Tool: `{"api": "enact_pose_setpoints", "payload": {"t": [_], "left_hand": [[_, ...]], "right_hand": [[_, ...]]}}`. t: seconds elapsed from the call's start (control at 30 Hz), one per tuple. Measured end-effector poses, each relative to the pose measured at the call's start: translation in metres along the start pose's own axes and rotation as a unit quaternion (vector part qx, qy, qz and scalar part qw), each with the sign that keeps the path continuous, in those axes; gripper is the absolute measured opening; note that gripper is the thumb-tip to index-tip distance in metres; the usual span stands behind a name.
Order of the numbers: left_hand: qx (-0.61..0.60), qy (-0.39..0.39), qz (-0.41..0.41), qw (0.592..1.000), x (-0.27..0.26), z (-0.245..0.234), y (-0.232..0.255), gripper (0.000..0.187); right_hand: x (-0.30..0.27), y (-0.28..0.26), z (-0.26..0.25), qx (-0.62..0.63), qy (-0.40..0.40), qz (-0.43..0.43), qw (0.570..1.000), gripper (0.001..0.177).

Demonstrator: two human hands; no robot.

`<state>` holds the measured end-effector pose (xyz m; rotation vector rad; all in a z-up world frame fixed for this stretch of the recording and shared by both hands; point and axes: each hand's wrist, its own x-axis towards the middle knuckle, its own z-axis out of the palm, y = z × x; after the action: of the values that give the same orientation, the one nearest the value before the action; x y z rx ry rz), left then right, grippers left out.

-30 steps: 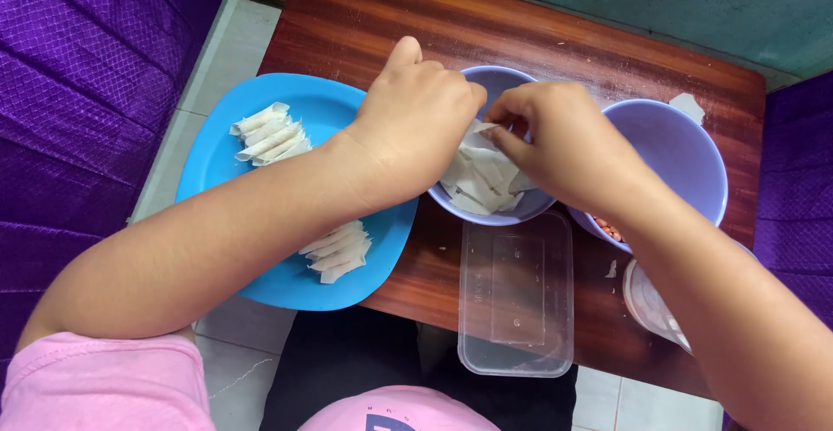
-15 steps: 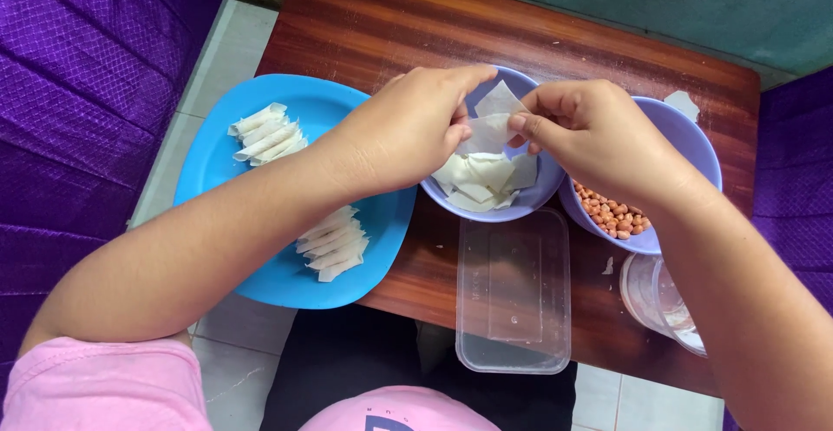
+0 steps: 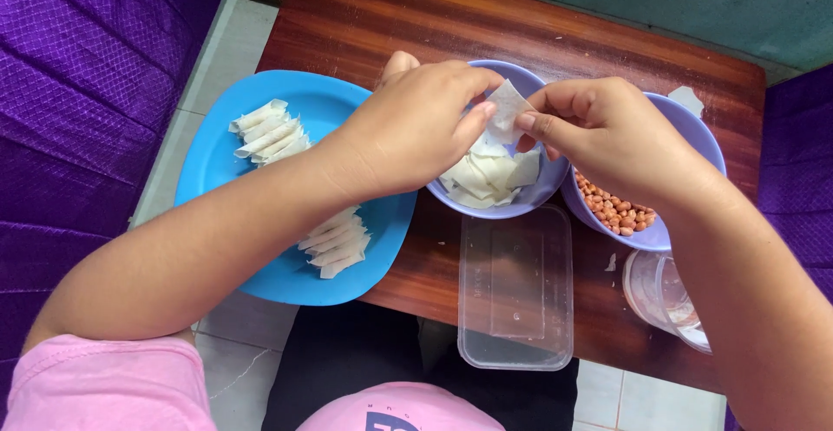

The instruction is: The person is manually wrapping individual peanuts in small square dough wrappers and arranging the finished rolls on a blue plate.

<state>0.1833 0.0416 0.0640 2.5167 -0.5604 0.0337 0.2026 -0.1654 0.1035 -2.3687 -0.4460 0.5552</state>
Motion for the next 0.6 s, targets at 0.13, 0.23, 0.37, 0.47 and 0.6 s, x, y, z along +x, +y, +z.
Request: {"api": "enact_pose_setpoints", "payload": {"t": [0.13, 0.23, 0.37, 0.47, 0.6], "left_hand": [[-0.183, -0.004, 0.007, 0.983, -0.015, -0.027, 0.026, 0.017], [-0.246, 0.011, -0.003, 0.969, -0.027, -0.025, 0.038, 0.007], [-0.289, 0.003, 0.003, 0.957, -0.049, -0.017, 0.054, 0.014], [-0.304, -0.017, 0.000, 0.953, -0.072, -0.009, 0.071, 0.013], [-0.341, -0.056, -0.035, 0.938, -0.104, 0.011, 0.087, 0.011]], "right_hand": [[-0.020, -0.008, -0.001, -0.027, 0.015, 0.020, 0.999, 0.029], [-0.039, -0.004, 0.005, 0.058, 0.034, 0.006, 0.998, 0.019], [-0.075, 0.003, 0.014, 0.137, 0.050, 0.005, 0.989, 0.015], [-0.104, 0.010, 0.027, 0.169, 0.053, 0.001, 0.984, 0.013], [-0.142, 0.036, 0.055, 0.198, 0.066, 0.015, 0.978, 0.016]]}}
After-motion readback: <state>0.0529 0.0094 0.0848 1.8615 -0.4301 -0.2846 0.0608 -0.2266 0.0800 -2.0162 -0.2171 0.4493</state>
